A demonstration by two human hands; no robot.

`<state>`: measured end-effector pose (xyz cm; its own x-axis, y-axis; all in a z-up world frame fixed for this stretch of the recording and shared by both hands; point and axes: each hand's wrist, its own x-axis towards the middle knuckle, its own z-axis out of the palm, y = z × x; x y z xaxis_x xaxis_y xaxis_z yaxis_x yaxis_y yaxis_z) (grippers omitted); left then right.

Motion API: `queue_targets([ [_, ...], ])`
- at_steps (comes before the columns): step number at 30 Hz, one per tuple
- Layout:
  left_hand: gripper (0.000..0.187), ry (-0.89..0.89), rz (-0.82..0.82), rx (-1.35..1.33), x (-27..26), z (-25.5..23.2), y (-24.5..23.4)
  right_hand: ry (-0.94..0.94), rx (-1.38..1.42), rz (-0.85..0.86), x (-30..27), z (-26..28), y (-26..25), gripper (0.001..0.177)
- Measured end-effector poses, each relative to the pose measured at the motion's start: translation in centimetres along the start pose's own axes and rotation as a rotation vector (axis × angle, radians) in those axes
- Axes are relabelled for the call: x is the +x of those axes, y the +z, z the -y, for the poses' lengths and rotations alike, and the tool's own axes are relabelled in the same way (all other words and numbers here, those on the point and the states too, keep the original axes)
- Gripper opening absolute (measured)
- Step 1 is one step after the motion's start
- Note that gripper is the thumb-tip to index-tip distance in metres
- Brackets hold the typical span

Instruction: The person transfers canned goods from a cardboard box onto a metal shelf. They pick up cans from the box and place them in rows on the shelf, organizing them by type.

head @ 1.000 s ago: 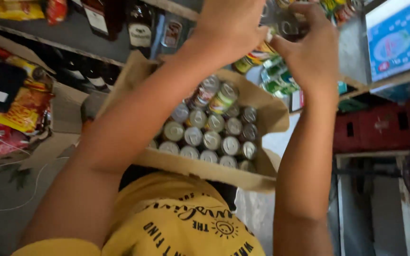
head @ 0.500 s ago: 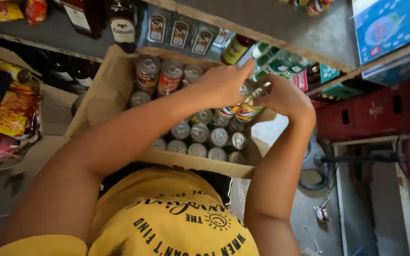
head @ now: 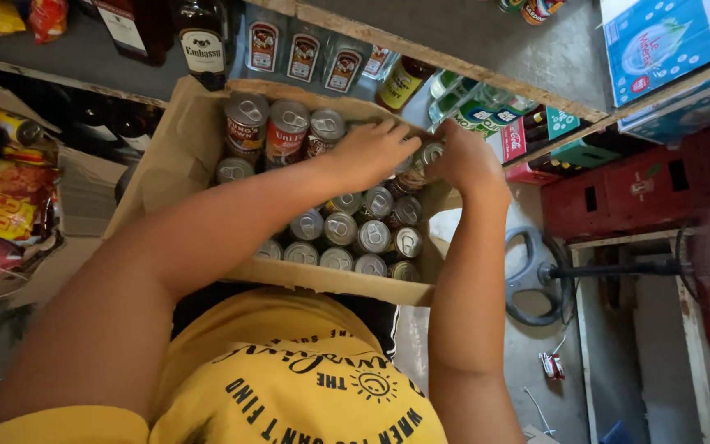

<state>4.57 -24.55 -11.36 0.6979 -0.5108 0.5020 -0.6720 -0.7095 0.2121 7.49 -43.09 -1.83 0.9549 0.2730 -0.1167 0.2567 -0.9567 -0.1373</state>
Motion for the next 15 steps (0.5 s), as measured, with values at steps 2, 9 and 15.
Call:
queue_targets([
  [2,0.054,0.0,-0.037,0.017,0.0,0.2,0.7,-0.009,0.01,-0.001,0.8,-1.1,1.1,0.066],
  [9,0.041,-0.012,-0.11,0.103,-0.1,0.3,0.2,-0.015,0.006,0.008,2.0,-1.9,2.1,0.063],
  [15,0.028,-0.023,-0.103,0.144,0.1,0.9,2.7,0.006,-0.119,0.053,3.4,-2.2,3.6,0.061],
])
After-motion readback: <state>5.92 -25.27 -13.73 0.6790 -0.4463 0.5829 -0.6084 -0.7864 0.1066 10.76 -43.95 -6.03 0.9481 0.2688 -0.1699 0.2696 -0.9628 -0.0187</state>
